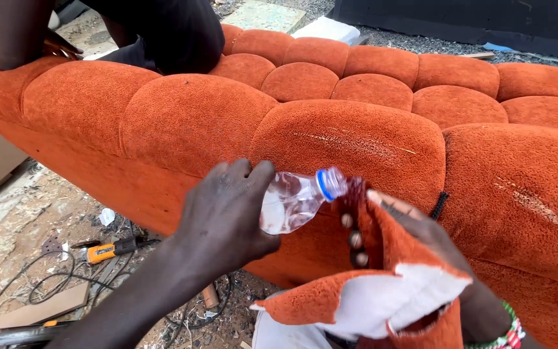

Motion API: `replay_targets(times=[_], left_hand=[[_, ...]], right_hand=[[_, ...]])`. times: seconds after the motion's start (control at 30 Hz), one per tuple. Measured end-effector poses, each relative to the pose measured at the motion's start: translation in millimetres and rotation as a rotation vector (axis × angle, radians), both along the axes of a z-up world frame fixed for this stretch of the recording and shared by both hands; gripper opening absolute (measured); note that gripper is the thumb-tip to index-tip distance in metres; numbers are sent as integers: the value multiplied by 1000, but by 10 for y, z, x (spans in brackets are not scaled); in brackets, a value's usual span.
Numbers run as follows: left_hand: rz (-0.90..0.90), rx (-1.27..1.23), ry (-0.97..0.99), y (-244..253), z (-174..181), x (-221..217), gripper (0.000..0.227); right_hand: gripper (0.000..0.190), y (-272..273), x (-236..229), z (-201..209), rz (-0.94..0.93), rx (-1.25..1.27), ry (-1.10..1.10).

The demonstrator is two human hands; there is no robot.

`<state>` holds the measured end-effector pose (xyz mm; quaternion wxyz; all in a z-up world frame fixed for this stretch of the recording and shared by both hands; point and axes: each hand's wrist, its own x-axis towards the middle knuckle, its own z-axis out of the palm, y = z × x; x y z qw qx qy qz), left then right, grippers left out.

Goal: Cleaning stains from an orange upholstered sofa using water from a bottle and a cloth.

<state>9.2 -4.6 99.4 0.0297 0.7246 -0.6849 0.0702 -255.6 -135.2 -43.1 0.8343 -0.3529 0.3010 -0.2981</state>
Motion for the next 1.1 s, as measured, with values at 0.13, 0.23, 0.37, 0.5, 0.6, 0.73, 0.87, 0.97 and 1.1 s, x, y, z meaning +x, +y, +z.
replay_targets(times=[0.13,0.23,0.37,0.5,0.6,0.73,0.87,0.97,1.1], left_hand=[[-8,-74,268,45,-302,-9,61],[-1,-103,490,224,-467,17,58],[98,-79,672,486,-786,39,67],[101,-148,763,662,-1096,33,60],[78,-198,728,720,-1275,73,64],[13,-188,727,791,-1593,257,71],[-63,-167,710,814,-1816,396,77],[-28,-111,721,829,-1817,325,76],[-38,-160,671,820,-1906,313,80]], right_hand=[[39,86,111,1096,-60,-181,232],[34,108,127,1671,-178,-385,273],[25,-252,243,2013,90,-1186,825],[24,-800,776,1606,282,-1919,857],[9,-870,1150,1511,276,-2058,1012],[22,-710,354,1610,395,-1837,1195],[19,-672,116,1686,466,-1661,1482],[5,-938,646,1447,311,-1926,1149],[13,-1039,1134,1450,191,-2084,694]])
